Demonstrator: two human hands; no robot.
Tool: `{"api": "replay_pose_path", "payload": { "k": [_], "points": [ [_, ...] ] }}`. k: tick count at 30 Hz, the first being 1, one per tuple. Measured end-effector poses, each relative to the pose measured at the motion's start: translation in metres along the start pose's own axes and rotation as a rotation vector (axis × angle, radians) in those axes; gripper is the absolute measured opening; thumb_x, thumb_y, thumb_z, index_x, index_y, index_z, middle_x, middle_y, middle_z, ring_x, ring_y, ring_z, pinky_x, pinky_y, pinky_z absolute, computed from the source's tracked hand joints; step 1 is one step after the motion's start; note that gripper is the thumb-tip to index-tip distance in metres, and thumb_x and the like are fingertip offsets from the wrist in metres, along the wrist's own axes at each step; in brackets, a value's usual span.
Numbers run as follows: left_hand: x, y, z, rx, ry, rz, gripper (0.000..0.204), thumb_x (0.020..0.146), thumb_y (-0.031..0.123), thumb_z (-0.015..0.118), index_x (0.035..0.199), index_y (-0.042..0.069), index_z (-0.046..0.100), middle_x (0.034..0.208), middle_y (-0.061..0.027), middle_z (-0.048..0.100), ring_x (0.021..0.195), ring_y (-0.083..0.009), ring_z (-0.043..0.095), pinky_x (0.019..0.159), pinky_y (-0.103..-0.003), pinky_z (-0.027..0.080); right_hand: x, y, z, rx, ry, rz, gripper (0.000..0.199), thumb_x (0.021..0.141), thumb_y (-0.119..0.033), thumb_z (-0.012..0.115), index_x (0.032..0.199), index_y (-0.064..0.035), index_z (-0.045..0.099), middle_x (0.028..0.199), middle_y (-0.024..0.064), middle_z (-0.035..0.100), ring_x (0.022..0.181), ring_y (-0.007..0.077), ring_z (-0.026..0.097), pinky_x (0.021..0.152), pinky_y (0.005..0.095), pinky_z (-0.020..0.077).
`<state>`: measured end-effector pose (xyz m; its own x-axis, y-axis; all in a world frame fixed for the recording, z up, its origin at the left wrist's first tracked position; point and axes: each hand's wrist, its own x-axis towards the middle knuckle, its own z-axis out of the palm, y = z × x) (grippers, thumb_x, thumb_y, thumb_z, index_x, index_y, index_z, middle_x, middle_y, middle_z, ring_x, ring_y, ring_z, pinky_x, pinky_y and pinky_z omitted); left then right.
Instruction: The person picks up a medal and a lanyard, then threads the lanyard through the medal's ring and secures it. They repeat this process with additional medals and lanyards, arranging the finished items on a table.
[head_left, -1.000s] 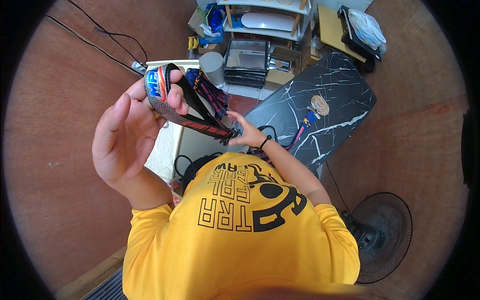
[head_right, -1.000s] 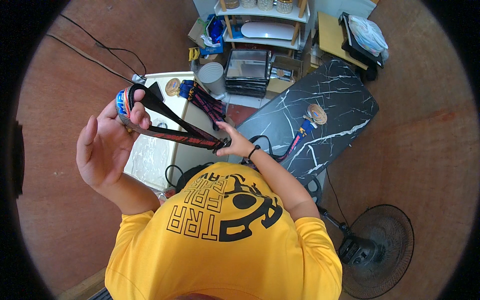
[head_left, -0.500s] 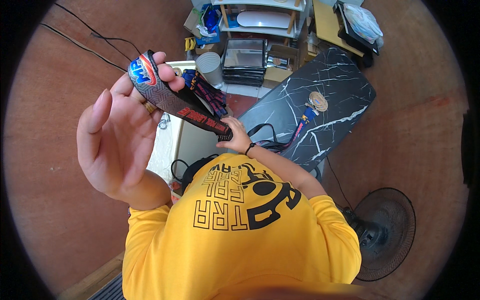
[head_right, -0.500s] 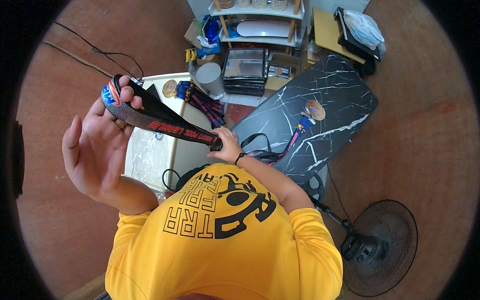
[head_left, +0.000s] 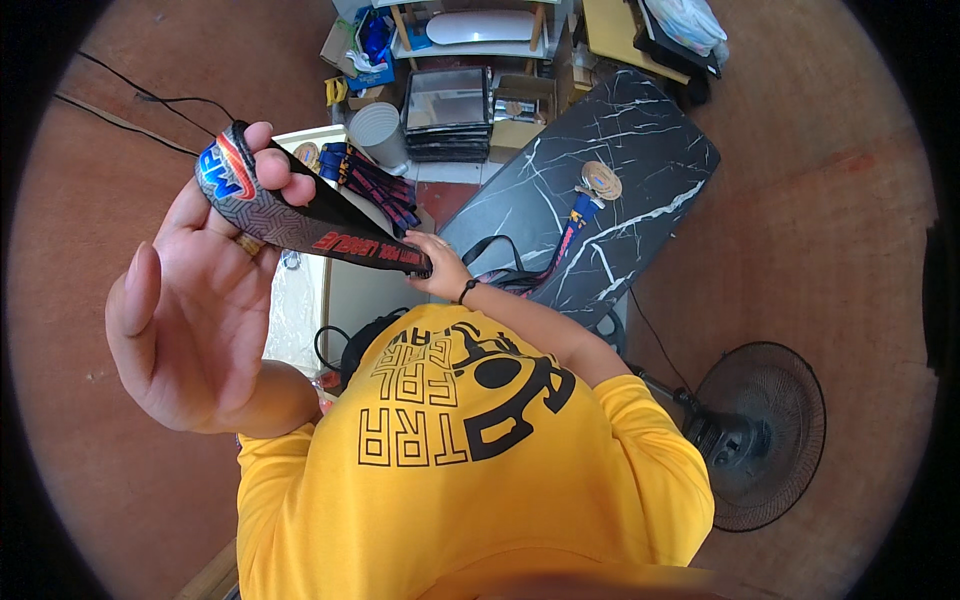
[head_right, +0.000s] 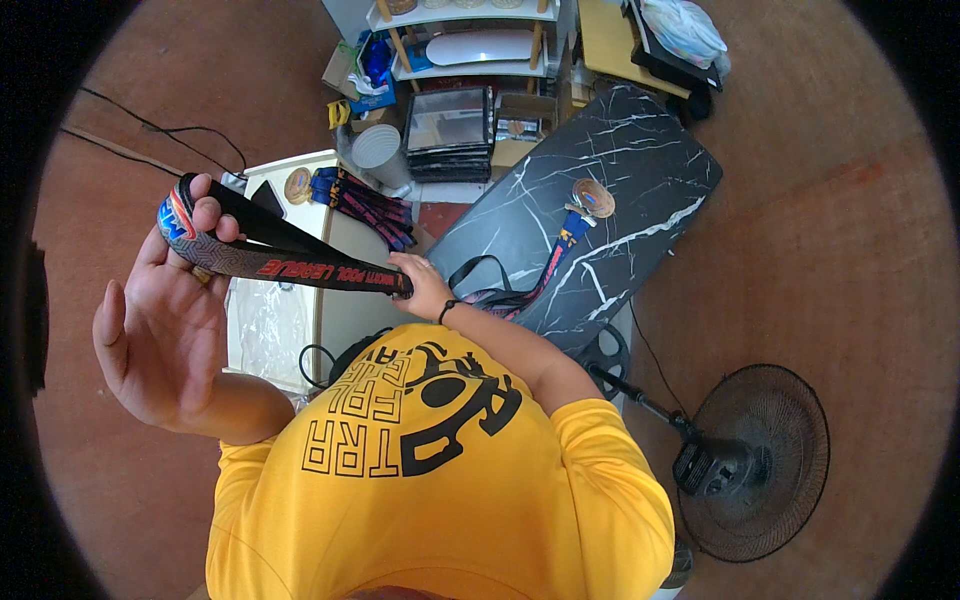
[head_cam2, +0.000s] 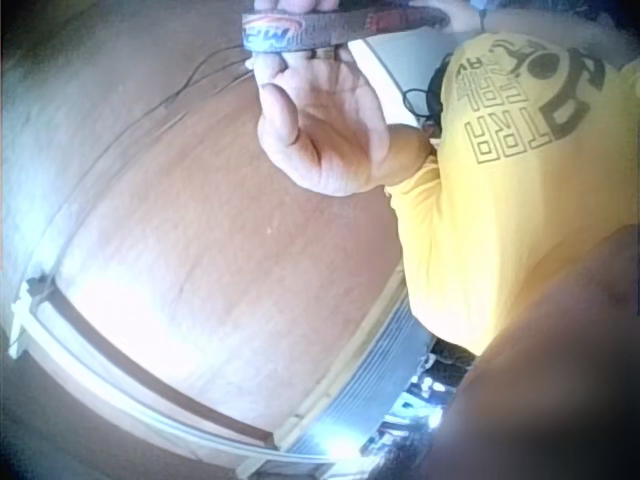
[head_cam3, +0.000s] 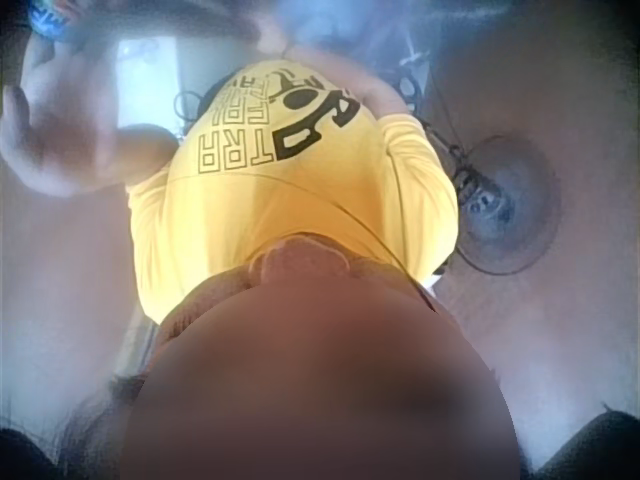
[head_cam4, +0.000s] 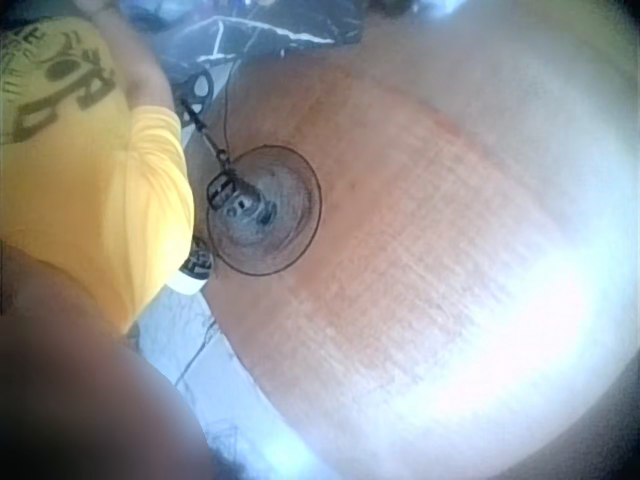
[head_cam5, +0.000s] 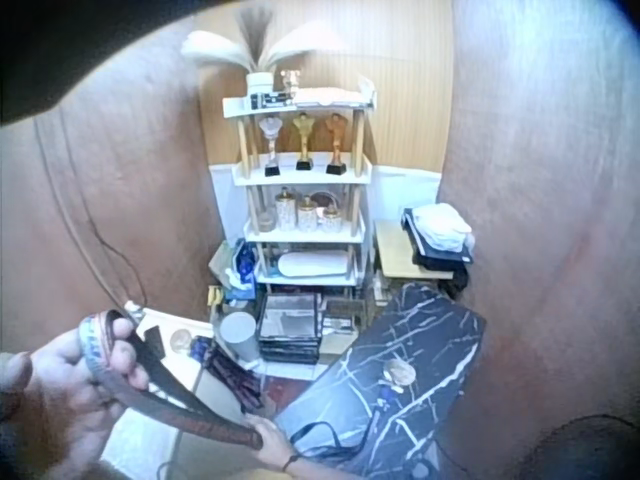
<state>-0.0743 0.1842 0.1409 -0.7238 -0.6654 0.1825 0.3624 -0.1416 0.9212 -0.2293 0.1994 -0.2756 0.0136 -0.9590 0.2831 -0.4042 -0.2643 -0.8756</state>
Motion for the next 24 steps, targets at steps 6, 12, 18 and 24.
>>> {"api": "replay_pose_path", "payload": {
  "k": [6,12,18,24],
  "points": [
    [-0.012,0.011,-0.008,-0.031,0.173,0.019,0.086,0.094,0.042,0.047,0.147,-0.008,0.001,0.153,-0.0254,0.021,0.137,-0.0322,0.036,0.117,-0.044,0.020,-0.021,0.024,-0.035,0.321,-0.052,0.060,0.089,0.072,-0.037,0.081,0.143,-0.0065,0.036,0.140,0.0182,0.045,0.133,0.0301,0.040,0.109,0.0431,0.0309],
    [-0.019,0.013,-0.022,-0.156,0.110,0.062,0.079,0.096,0.039,0.042,0.144,-0.014,0.009,0.142,-0.0275,0.037,0.134,-0.0340,0.038,0.116,-0.043,0.021,-0.051,0.048,-0.071,-0.416,-0.371,0.367,0.049,0.075,-0.040,0.075,0.111,-0.0112,0.059,0.109,0.0114,0.059,0.110,0.0307,0.053,0.089,0.0467,0.0404],
    [-0.019,0.011,-0.032,-0.092,0.165,0.028,0.081,0.095,0.040,0.044,0.146,-0.011,0.007,0.146,-0.0262,0.033,0.135,-0.0324,0.038,0.116,-0.044,0.020,-0.058,0.041,-0.035,-0.746,-0.319,0.263,0.027,0.076,-0.035,0.072,0.086,-0.0107,0.065,0.096,0.0076,0.060,0.105,0.0284,0.054,0.084,0.0467,0.0403],
    [-0.022,0.010,-0.040,-0.129,0.177,0.065,0.074,0.097,0.039,0.039,0.143,-0.013,0.015,0.141,-0.0257,0.039,0.133,-0.0325,0.040,0.114,-0.041,0.024,-0.021,-0.002,-0.073,0.059,-0.026,0.587,0.011,0.086,-0.014,0.060,0.094,-0.0063,0.064,0.077,0.0089,0.068,0.068,0.0258,0.066,0.062,0.0340,0.0514]
  ]
}}
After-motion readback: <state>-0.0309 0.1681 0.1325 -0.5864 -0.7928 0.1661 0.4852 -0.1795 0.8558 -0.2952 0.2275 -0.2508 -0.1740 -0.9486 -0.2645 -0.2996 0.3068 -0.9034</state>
